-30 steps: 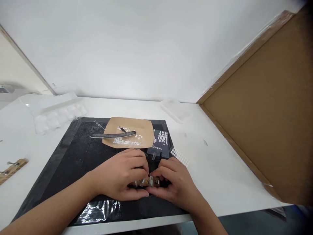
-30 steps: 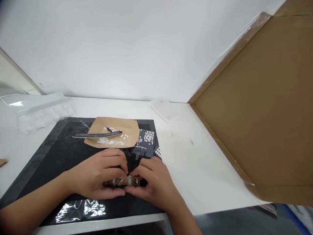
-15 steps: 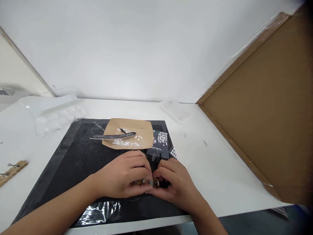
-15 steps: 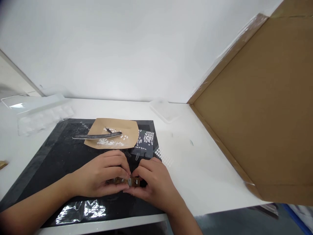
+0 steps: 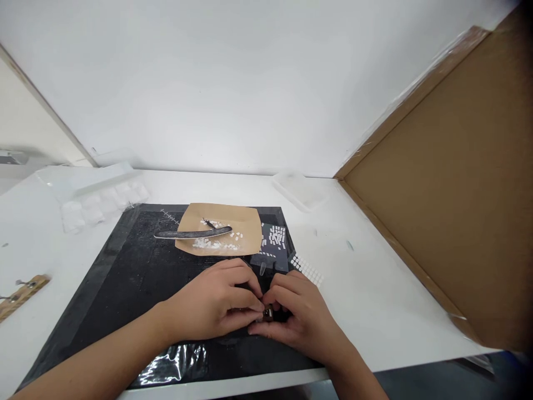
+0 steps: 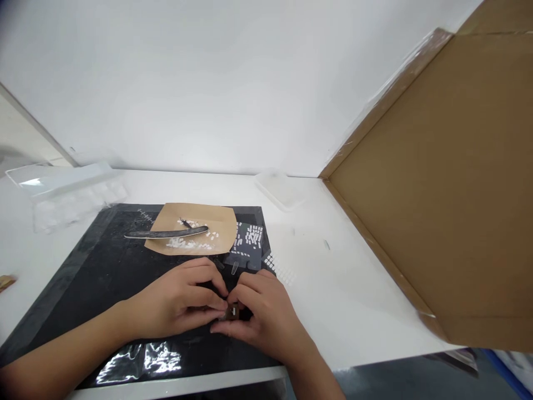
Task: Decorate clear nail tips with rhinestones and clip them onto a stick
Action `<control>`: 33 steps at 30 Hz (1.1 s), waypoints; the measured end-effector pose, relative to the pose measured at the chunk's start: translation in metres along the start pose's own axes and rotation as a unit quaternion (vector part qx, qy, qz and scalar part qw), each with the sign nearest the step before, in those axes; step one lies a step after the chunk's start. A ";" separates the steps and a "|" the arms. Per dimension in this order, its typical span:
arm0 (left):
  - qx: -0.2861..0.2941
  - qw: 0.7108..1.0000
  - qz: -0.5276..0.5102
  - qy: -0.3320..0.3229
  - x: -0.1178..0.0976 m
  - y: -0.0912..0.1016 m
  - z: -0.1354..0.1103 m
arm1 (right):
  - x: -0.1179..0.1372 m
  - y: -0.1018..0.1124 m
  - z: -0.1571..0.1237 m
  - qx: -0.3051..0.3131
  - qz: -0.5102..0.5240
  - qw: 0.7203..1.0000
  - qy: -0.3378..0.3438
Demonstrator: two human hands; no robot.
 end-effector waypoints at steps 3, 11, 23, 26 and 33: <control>0.005 1.000 -0.008 0.004 0.002 0.001 0.000 | -0.001 0.000 0.000 -0.002 0.003 1.000 -0.002; 0.020 0.999 -0.002 0.028 0.005 0.000 -0.002 | -0.001 0.001 -0.001 -0.001 0.003 1.000 0.001; 0.024 1.000 0.011 0.013 0.004 -0.004 -0.003 | 0.001 0.006 0.002 0.004 -0.003 1.000 -0.015; 0.018 1.000 0.013 0.008 0.004 -0.004 -0.004 | 0.000 0.005 0.002 0.009 -0.001 1.000 -0.021; 0.001 1.000 0.001 0.004 0.002 -0.006 -0.003 | -0.005 0.000 0.000 0.035 0.003 0.998 -0.048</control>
Point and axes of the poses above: each hand's wrist, its own z-axis towards the middle knuckle, its own y-axis out of the back of the hand, x = y × z, the point moved 8 cm from there along z, towards the middle knuckle, and after that the axes turned 10 degrees about -z, right-handed, at the moved point
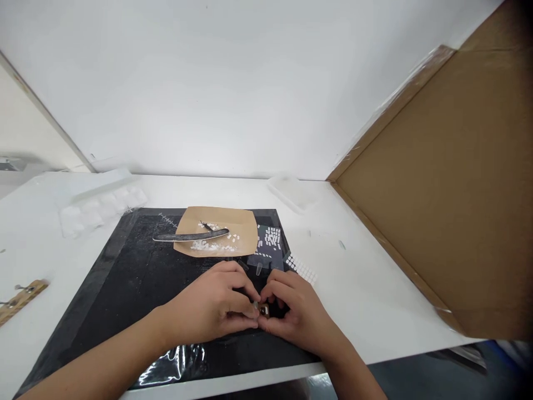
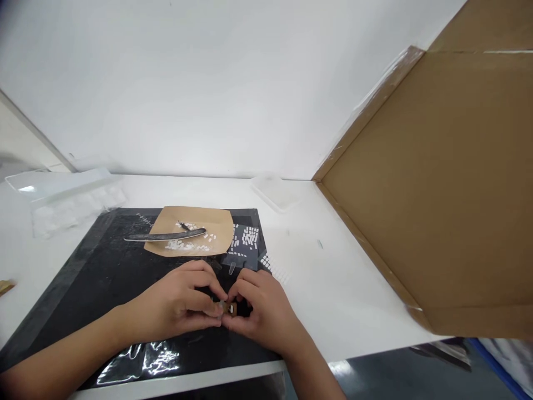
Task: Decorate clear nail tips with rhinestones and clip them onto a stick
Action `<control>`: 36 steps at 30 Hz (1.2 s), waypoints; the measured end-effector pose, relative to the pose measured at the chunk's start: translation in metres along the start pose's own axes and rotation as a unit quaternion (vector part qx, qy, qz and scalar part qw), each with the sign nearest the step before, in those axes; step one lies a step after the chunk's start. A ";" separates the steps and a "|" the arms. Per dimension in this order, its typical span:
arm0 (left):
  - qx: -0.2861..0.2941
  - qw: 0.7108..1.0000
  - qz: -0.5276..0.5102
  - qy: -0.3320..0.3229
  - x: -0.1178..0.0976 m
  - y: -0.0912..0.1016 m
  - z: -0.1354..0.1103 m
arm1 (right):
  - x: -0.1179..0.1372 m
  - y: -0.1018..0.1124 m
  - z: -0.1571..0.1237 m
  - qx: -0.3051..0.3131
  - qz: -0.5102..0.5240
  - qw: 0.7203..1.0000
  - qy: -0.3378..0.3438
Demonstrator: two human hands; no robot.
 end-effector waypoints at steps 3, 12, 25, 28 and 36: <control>-0.007 1.000 -0.020 0.002 -0.001 0.001 0.001 | -0.001 -0.001 0.000 0.009 -0.001 1.000 -0.004; -0.016 0.999 -0.049 0.008 0.001 0.004 0.001 | 0.002 -0.001 0.002 0.019 0.009 1.000 0.003; -0.010 1.000 -0.001 -0.021 -0.004 0.003 0.001 | 0.001 -0.002 0.001 0.024 0.015 1.000 -0.001; -0.010 1.000 -0.012 -0.027 -0.004 0.003 0.001 | 0.001 -0.002 0.002 0.028 0.012 1.000 0.002; -0.026 0.999 -0.015 -0.046 -0.008 0.004 0.001 | 0.001 -0.003 0.002 0.031 -0.001 1.000 0.003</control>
Point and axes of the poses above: each hand's wrist, its own z-axis towards the middle knuckle, its own y-axis out of the back of the hand, x = y × z, the point moved 8 cm from there along z, towards the middle knuckle, and after that the axes turned 10 degrees about -z, right-handed, at the moved point
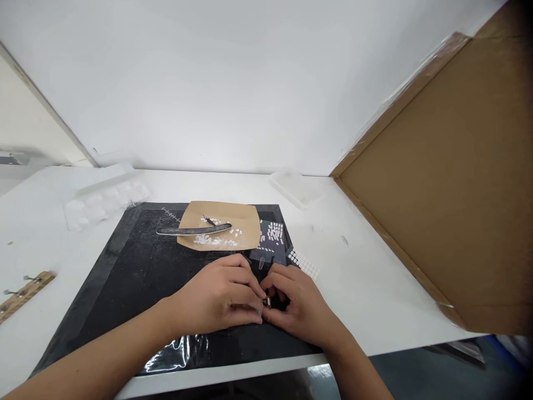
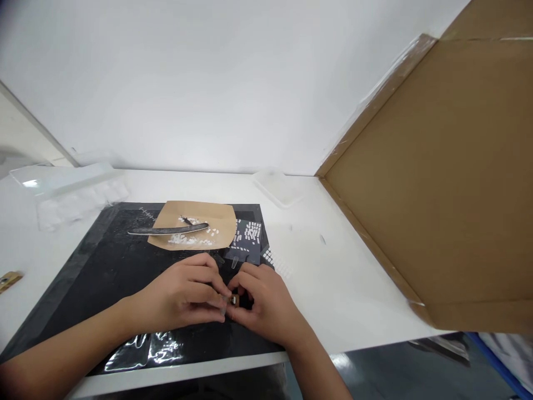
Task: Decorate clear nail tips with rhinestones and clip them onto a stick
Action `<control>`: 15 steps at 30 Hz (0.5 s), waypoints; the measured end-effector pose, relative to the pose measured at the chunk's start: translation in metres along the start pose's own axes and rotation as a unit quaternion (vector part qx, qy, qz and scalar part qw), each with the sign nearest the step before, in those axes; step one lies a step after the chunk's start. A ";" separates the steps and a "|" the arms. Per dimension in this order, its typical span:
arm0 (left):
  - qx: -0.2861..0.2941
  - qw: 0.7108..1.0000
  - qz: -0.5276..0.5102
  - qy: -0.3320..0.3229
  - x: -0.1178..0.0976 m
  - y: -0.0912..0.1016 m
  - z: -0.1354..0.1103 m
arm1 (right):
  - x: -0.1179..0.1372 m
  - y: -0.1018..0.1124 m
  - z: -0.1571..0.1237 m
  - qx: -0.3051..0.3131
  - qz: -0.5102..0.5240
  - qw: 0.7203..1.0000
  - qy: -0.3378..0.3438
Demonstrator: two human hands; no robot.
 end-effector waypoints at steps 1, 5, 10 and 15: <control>-0.001 1.000 -0.002 0.005 0.001 0.000 0.000 | 0.000 0.000 0.000 0.001 0.002 1.000 -0.001; -0.001 1.000 -0.002 0.031 0.005 0.001 0.000 | 0.000 0.000 0.001 0.005 0.006 1.000 -0.008; 0.023 0.999 0.024 0.040 0.003 -0.001 0.001 | 0.000 0.000 0.000 0.007 0.000 1.000 -0.008; 0.041 0.996 0.073 0.032 -0.002 -0.002 0.002 | -0.001 -0.001 0.000 0.008 0.002 1.000 -0.006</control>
Point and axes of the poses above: each hand's wrist, its own z-axis towards the middle knuckle, its own y-axis out of the back of the hand, x = y × z, the point moved 8 cm from there along z, towards the middle knuckle, and after that the axes turned 10 degrees about -z, right-handed, at the moved point
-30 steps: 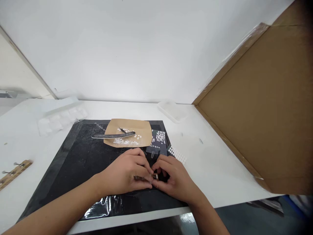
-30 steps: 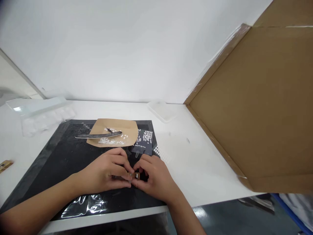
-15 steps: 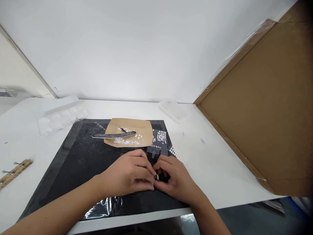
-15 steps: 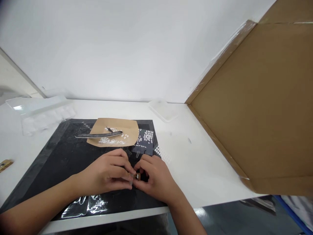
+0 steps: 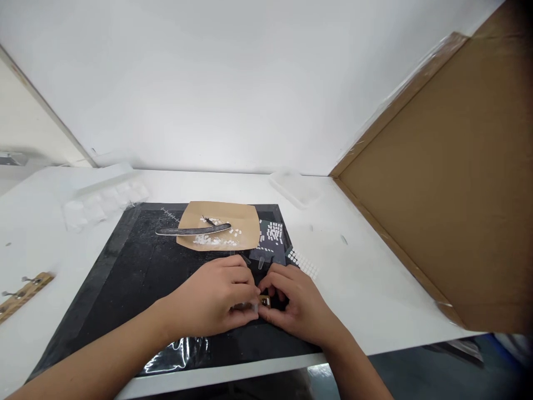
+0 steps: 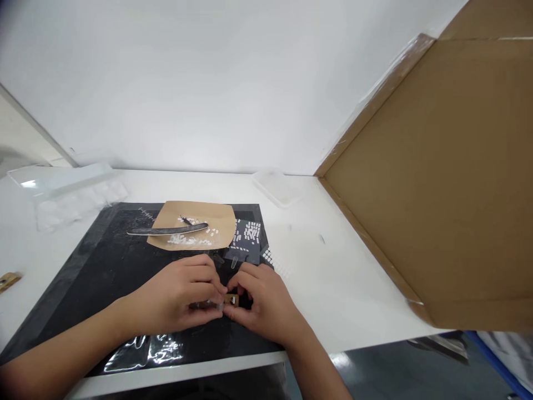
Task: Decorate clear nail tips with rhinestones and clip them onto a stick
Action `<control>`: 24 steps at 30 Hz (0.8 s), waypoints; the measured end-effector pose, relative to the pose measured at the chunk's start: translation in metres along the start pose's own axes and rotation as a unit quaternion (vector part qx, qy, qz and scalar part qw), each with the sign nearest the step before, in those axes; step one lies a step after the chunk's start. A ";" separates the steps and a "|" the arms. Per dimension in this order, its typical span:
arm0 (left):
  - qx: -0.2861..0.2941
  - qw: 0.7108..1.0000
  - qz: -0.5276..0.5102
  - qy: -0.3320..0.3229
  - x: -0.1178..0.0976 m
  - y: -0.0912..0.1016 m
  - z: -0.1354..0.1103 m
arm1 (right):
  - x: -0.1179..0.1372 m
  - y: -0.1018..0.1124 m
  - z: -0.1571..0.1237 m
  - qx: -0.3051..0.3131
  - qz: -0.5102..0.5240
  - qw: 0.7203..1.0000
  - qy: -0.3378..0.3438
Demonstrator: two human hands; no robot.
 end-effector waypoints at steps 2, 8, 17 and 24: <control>-0.001 1.000 -0.005 0.005 0.001 0.001 0.000 | 0.000 0.000 0.000 0.001 0.002 1.000 0.001; 0.014 1.000 -0.014 0.016 0.005 -0.002 -0.002 | 0.002 0.000 -0.001 0.011 0.017 1.000 -0.004; 0.013 1.000 -0.007 0.007 0.002 -0.001 -0.002 | 0.001 -0.002 -0.001 0.023 0.035 0.999 -0.022; 0.055 0.996 0.070 0.022 0.000 -0.008 0.000 | 0.002 -0.002 -0.001 0.023 0.029 0.999 -0.018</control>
Point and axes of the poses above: each hand's wrist, its own z-axis towards the middle knuckle, its own y-axis out of the back of the hand, x = y × z, the point moved 8 cm from there along z, towards the middle knuckle, and after that the axes turned 10 degrees about -z, right-handed, at the moved point
